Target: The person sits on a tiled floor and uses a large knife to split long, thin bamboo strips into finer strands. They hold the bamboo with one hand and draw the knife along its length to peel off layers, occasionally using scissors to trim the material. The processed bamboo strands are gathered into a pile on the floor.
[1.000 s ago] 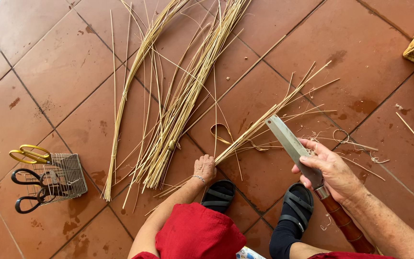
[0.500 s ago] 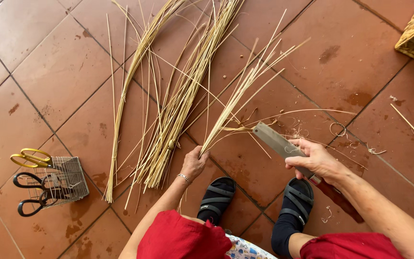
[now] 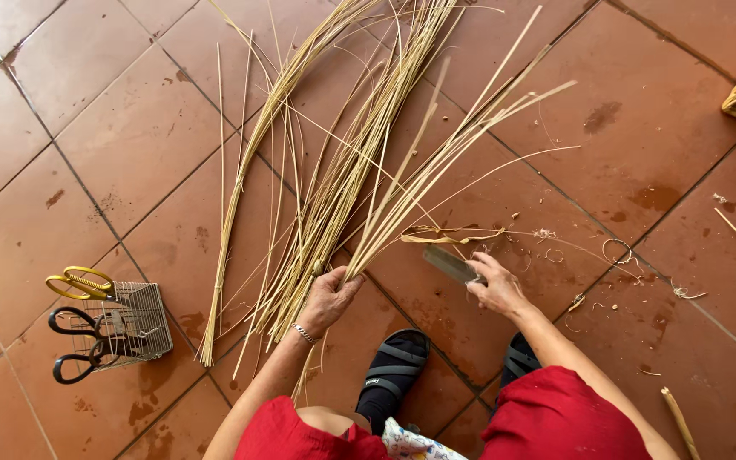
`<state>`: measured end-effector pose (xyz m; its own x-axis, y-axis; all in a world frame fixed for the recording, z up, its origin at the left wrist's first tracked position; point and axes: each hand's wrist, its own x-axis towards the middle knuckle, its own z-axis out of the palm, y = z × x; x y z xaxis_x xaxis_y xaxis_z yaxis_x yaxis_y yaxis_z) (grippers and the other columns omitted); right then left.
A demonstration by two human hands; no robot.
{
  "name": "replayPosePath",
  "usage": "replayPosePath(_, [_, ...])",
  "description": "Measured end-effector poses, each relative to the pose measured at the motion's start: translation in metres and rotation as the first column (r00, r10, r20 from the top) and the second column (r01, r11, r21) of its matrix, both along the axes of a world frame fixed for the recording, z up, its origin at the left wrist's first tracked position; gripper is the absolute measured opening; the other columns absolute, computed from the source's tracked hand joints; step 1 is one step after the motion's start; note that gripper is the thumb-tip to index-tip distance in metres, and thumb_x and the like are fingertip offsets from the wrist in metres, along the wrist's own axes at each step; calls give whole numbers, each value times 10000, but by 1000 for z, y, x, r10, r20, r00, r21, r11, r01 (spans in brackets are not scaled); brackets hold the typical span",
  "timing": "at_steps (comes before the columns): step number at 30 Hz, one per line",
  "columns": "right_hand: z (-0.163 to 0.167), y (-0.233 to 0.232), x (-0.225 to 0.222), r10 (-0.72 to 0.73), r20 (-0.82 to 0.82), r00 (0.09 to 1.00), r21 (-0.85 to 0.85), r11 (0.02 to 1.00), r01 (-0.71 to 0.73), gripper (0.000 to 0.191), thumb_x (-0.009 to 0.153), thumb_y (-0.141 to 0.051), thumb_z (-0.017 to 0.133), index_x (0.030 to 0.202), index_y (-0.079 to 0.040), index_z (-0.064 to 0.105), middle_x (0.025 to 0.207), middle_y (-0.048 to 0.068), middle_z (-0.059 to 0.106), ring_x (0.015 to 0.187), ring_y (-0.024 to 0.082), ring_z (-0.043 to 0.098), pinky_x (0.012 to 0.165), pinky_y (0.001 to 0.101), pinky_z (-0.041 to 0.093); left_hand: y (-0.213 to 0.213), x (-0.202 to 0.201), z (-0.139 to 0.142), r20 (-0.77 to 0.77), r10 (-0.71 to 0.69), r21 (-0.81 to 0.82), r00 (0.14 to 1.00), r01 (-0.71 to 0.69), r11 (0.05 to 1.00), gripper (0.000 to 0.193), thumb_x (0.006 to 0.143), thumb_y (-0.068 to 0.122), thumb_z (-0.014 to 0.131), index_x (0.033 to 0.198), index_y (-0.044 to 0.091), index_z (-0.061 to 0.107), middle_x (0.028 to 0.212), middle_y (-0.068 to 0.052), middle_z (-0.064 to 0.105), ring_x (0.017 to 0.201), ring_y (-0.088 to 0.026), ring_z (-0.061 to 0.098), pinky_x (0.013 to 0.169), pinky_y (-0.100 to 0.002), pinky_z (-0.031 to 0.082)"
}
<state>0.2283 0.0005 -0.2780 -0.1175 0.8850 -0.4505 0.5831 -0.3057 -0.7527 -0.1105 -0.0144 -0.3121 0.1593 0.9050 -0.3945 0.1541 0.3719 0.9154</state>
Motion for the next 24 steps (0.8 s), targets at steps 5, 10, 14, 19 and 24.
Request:
replayPosePath(5, [-2, 0, -3, -11, -115, 993, -188, 982, -11, 318, 878, -152, 729, 1189, -87, 744, 834, 80, 750, 582, 135, 683, 582, 265, 556, 6, -18, 5, -64, 31, 143, 997, -22, 990, 177, 916, 214, 746, 1014, 73, 705, 749, 101, 627, 639, -4, 541, 554, -171, 491])
replayPosePath(10, [-5, -26, -6, -108, -301, 948, -285, 958, 19, 325, 873, -132, 733, 1193, -72, 737, 815, 64, 691, 566, 136, 635, 512, 262, 490, 19, -2, -1, -30, 117, -281, 993, -120, 952, 254, 958, 296, 717, 865, 68, 656, 558, 48, 491, 421, -54, 362, 354, -227, 301])
replayPosePath(14, [7, -17, -3, -60, -205, 977, -57, 997, 50, 399, 800, -130, 725, 1194, -71, 691, 1295, 23, 571, 780, 166, 714, 562, 336, 631, 15, 13, 6, 72, 98, -258, 993, -76, 963, 220, 955, 297, 716, 946, 77, 714, 546, 75, 488, 404, -31, 352, 338, -223, 272])
replayPosePath(19, [20, 16, -8, 99, 287, 953, 345, 917, -199, 315, 830, -165, 733, 1144, -166, 769, 1616, 82, 375, 1055, 298, 712, 903, 423, 604, 8, 12, 28, 21, 40, -231, 999, -34, 972, 216, 955, 283, 717, 1014, 80, 764, 534, 85, 471, 408, -22, 338, 357, -220, 248])
replayPosePath(24, [11, 50, -20, 290, 221, 931, 363, 862, -354, 356, 768, -129, 754, 1124, -131, 742, 1606, 134, 338, 1214, 421, 608, 1006, 532, 502, 9, 8, 31, 82, 91, -246, 992, -69, 967, 191, 964, 261, 705, 990, 80, 760, 540, 89, 464, 410, -22, 322, 361, -223, 232])
